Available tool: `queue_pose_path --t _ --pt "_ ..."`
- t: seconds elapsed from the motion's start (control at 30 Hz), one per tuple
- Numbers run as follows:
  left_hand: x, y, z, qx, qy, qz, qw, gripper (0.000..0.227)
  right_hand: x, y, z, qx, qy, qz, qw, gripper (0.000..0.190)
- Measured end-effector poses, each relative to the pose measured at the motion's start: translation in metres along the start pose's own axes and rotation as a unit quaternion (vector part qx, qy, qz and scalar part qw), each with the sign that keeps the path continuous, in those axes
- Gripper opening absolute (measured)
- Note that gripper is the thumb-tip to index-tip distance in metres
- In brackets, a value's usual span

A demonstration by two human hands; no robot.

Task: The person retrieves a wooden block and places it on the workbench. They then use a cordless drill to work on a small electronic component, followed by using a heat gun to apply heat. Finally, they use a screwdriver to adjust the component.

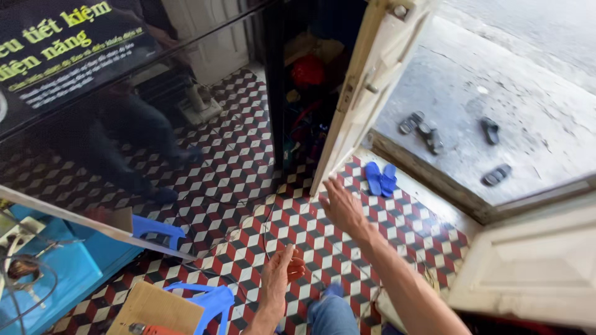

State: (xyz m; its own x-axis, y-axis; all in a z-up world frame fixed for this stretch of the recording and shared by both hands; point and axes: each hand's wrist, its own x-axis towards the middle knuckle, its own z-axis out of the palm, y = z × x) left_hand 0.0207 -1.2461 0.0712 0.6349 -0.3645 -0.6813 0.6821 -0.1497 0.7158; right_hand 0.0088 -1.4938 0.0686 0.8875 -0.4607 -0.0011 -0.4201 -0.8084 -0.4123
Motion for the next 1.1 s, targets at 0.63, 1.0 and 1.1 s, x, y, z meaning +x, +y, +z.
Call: queue_pose_path --t 0.63,1.0,1.1 --pt "0.137 0.063 0.234 -0.130 0.085 0.024 0.988 0.042 0.289 0.164 0.001 -0.021 0.057 -0.118 0.991 0.013" --pt "0.181 0.038 0.239 -0.057 0.043 0.012 0.997 0.044 0.152 0.193 -0.082 -0.148 -0.053 0.019 0.987 0.052" --pt "0.197 0.032 0.247 -0.026 0.025 0.018 0.999 0.041 0.128 0.211 -0.092 -0.107 -0.029 0.070 0.991 0.051"
